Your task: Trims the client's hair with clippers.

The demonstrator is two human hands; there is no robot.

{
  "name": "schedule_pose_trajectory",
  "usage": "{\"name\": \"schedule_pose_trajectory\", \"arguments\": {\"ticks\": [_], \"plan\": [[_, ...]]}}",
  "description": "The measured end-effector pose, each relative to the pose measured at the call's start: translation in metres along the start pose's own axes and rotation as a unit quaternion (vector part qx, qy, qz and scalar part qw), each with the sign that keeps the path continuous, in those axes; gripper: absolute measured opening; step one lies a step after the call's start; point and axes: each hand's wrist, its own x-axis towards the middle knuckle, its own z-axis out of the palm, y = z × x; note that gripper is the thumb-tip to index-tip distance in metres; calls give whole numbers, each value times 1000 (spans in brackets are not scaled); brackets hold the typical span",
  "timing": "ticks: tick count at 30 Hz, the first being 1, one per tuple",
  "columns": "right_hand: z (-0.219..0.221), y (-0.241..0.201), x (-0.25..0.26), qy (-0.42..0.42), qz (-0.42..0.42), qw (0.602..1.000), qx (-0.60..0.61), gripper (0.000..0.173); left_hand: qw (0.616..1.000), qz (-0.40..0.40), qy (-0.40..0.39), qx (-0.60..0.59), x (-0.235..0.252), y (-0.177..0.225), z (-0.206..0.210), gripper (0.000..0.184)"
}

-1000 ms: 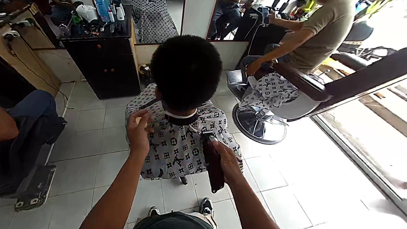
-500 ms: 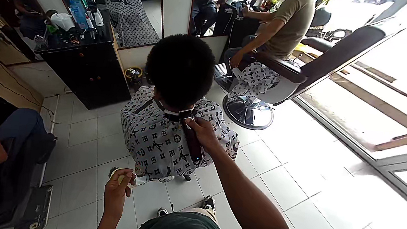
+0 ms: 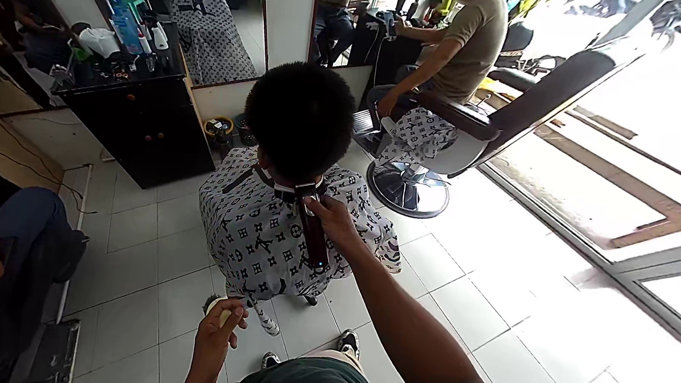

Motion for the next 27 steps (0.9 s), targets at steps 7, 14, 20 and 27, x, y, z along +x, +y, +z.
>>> {"name": "schedule_pose_trajectory", "arguments": {"ticks": [7, 14, 20, 27], "plan": [[-18, 16, -43, -138, 59, 978, 142, 42, 1000, -7, 10, 7, -5, -3, -16, 17], [-10, 25, -50, -45, 21, 989, 137, 34, 999, -12, 45, 15, -1, -3, -33, 17], [-7, 14, -35, -4, 59, 979, 197, 48, 999, -5, 28, 18, 1, 3, -25, 15], [-9, 4, -11, -9, 10, 996, 89, 34, 999, -25, 7, 31, -8, -7, -17, 17]]}}
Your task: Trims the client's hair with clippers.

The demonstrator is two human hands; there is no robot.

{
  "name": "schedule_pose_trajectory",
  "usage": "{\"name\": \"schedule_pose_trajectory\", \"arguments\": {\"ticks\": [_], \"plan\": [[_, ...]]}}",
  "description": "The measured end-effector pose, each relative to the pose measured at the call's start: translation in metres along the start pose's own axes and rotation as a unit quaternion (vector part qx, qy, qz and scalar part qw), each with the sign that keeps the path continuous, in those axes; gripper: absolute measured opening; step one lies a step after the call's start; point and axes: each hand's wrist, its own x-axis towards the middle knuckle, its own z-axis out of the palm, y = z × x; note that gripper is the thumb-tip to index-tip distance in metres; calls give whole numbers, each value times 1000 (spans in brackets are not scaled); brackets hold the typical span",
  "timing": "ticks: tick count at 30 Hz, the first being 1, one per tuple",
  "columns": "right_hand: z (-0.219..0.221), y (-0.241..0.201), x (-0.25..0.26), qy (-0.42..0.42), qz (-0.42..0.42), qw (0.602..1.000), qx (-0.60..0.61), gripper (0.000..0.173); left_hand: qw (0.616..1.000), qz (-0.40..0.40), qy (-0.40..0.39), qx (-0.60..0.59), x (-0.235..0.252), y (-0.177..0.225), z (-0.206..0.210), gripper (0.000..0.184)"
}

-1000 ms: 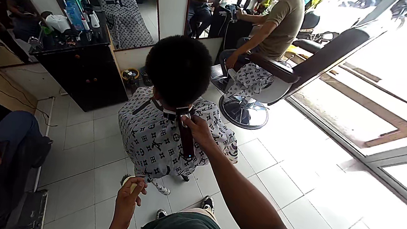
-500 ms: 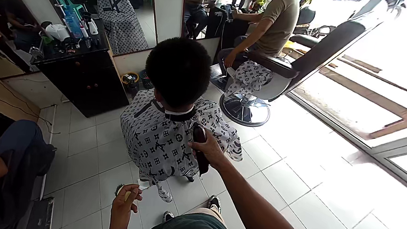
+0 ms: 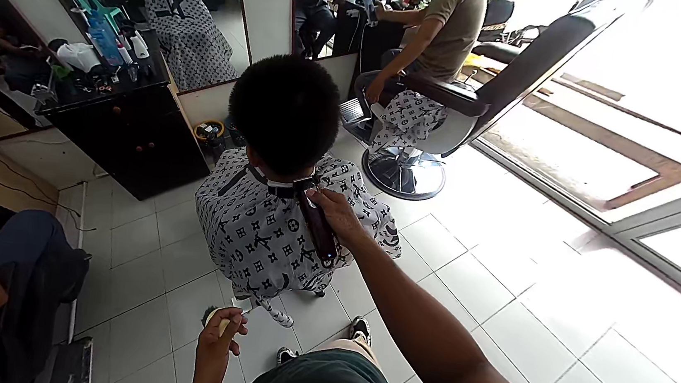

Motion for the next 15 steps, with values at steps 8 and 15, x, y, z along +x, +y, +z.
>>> {"name": "schedule_pose_trajectory", "arguments": {"ticks": [8, 15], "plan": [[3, -2, 6, -4, 8, 999, -48, 39, 1000, -3, 6, 5, -1, -1, 1, 18], [4, -2, 8, -8, 5, 998, -56, 39, 1000, 4, 3, -4, 1, 1, 0, 18]]}}
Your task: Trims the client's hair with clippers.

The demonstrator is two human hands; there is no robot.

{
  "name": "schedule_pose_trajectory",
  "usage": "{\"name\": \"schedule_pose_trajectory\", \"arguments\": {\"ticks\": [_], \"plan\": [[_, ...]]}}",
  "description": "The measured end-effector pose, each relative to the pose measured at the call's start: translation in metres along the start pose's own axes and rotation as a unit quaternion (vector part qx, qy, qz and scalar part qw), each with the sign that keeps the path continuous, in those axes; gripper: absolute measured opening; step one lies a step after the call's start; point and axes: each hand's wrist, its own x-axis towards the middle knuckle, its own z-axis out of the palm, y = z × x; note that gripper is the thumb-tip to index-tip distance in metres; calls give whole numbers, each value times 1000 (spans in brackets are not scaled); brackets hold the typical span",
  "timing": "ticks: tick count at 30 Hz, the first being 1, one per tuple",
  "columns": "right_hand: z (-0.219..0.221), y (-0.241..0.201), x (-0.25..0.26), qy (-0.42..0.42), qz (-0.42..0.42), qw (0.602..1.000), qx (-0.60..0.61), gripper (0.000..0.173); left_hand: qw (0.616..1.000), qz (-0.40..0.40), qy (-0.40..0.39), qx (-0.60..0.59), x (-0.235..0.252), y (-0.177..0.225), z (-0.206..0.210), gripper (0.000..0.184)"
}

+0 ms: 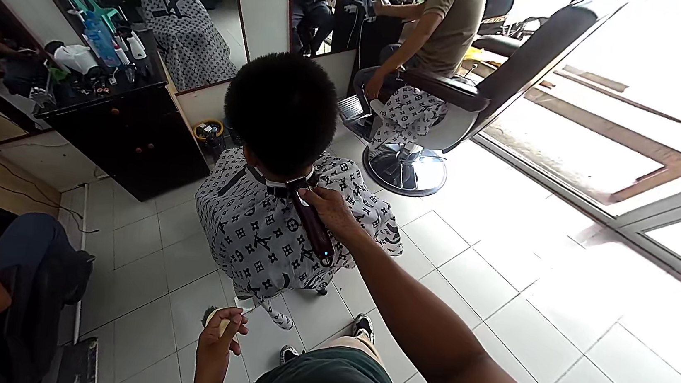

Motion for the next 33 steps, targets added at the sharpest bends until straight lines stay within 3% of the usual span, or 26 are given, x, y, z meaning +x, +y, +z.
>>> {"name": "schedule_pose_trajectory", "arguments": {"ticks": [24, 29, 33], "plan": [[-17, -3, 4, -31, 7, 999, -6, 45, 1000, -2, -4, 16, 4, 8, 4, 17], [-20, 7, -17, -99, -1, 995, 25, 37, 1000, 4, 2, 3, 6, 9, 2, 17], [-3, 8, -24, -40, 29, 999, 13, 31, 1000, 0, 11, -1, 4, 5, -3, 17]]}}
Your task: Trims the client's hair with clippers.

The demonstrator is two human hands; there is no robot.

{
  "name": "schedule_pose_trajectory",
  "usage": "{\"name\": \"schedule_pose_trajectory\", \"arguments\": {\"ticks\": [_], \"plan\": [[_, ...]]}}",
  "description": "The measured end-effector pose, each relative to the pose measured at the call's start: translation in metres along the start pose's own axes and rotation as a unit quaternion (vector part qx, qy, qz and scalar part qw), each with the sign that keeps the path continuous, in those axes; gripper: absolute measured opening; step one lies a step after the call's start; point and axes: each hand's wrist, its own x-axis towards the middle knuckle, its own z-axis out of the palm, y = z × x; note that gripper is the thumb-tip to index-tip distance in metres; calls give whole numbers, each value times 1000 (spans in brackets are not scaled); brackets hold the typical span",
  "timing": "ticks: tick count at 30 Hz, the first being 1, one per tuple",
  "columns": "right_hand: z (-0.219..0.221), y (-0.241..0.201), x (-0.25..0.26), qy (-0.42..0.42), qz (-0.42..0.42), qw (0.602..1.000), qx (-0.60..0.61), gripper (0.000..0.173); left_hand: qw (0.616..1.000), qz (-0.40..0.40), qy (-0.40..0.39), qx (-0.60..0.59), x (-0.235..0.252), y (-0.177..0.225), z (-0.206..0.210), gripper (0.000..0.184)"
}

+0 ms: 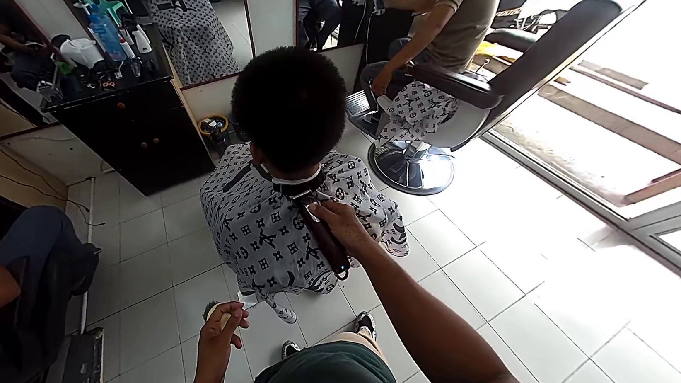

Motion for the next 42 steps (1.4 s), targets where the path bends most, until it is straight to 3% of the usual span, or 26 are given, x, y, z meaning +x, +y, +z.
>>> {"name": "schedule_pose_trajectory", "arguments": {"ticks": [4, 20, 24, 42], "plan": [[18, -10, 13, 54, -22, 998, -37, 35, 1000, -7, -2, -1, -1, -5, -2, 17], [34, -14, 20, 79, -18, 995, -55, 45, 1000, -9, -13, 7, 2, -9, -9, 18], [39, -12, 22, 65, 18, 998, -19, 48, 1000, -3, -17, -1, 3, -9, -11, 18], [58, -11, 25, 93, 1, 995, 37, 47, 1000, -10, -14, 3, 2, -10, -19, 18]]}}
